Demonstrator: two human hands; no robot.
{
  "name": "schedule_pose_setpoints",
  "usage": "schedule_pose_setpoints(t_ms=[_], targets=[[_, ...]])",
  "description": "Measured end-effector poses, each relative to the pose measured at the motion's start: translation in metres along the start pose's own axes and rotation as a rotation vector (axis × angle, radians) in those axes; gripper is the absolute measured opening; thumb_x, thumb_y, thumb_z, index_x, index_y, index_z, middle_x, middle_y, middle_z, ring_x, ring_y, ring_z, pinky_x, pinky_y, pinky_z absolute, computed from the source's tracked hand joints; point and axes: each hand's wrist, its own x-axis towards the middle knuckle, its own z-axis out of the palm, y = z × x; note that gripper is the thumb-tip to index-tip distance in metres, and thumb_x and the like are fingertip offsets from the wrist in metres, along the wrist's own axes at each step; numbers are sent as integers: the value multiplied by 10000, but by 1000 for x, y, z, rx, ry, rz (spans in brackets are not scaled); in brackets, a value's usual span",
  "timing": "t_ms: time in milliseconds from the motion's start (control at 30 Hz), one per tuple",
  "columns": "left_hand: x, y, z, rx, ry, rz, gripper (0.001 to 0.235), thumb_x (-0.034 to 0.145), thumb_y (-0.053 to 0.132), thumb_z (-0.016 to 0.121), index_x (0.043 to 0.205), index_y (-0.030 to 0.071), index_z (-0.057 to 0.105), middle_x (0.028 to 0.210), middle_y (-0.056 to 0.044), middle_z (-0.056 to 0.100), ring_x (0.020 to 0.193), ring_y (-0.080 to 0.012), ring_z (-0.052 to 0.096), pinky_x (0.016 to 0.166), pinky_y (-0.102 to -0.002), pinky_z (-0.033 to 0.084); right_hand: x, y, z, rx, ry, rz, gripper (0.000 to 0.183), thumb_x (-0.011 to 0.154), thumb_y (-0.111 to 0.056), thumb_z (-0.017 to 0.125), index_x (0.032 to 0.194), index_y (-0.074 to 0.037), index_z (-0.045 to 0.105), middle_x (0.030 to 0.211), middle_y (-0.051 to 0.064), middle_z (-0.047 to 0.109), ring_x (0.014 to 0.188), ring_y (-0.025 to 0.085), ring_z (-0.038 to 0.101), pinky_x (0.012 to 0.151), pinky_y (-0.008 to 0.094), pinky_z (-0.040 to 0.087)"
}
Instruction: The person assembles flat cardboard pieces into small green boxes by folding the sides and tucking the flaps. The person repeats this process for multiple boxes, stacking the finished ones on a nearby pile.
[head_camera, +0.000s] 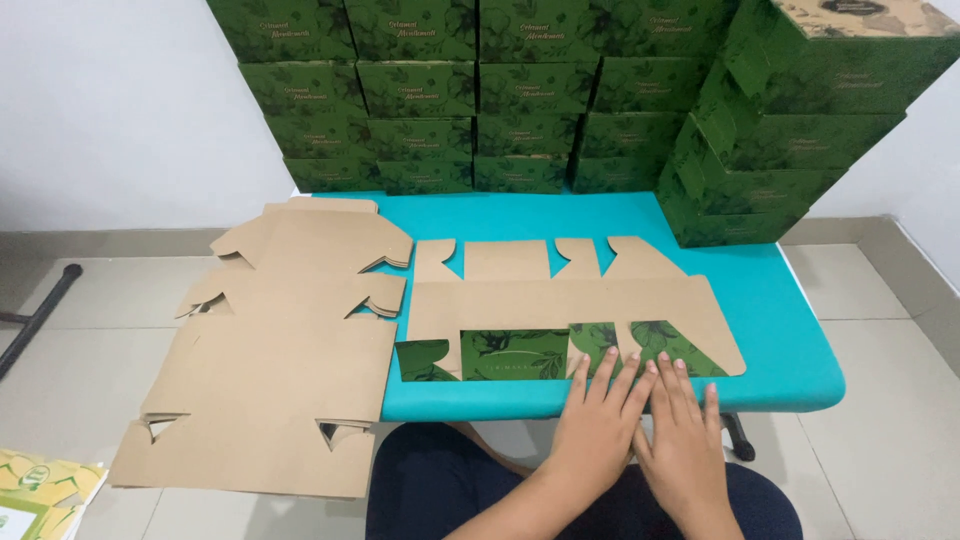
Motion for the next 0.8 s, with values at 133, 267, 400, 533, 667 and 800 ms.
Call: schedule_pose_setpoints(t_ms=[133,267,400,533,667,800], targets=[[1,3,5,45,-133,-6,988,597,503,733,1455,204,345,1537,-91,294,1419,-333,228,1150,-555,136,6,25,-14,303,2,266,607,883,-252,459,1445,-57,337,1500,157,339,1412,254,269,1105,614,101],[3,5,-2,71,-174,-8,1016,596,553,695,1461,188,306,1553,-55,241,1425,-343,189,1147,-571,117,16,42,-14,351,53,464,628,954,-347,374,1453,26,297,1495,226,317,1414,356,223,1106,616,8],[8,9,-6,49,-181,-26,961,607,523,705,1429,159,366,1521,-71,301,1403,-368,219,1119,-614,131,24,28,-19,303,81,319,565,952,-275,418,1418,43,380,1333,241,512,1302,309,429,1154,540,142],[8,12,-5,97,-174,-33,1013,581,556,703,1440,161,343,1524,-60,301,1403,-370,222,1131,-622,120,24,39,1,-74,82,150,525,927,-386,440,1328,-59,531,1411,144,516,1332,267,466,1160,555,213],[7,11,-3,130,-208,-14,1042,592,583,672,1464,162,284,1538,-54,254,1413,-368,189,1138,-618,110,55,55,11,15,-182,110,658,914,-494,355,1430,-86,333,1519,94,299,1426,222,231,1123,546,145],[6,11,-5,157,-222,-17,1021,606,590,657,1461,175,284,1536,-50,251,1422,-354,173,1146,-613,97,104,62,18,202,-476,199,726,913,-551,269,1490,-126,150,1584,43,62,1465,196,9,1140,523,12]])
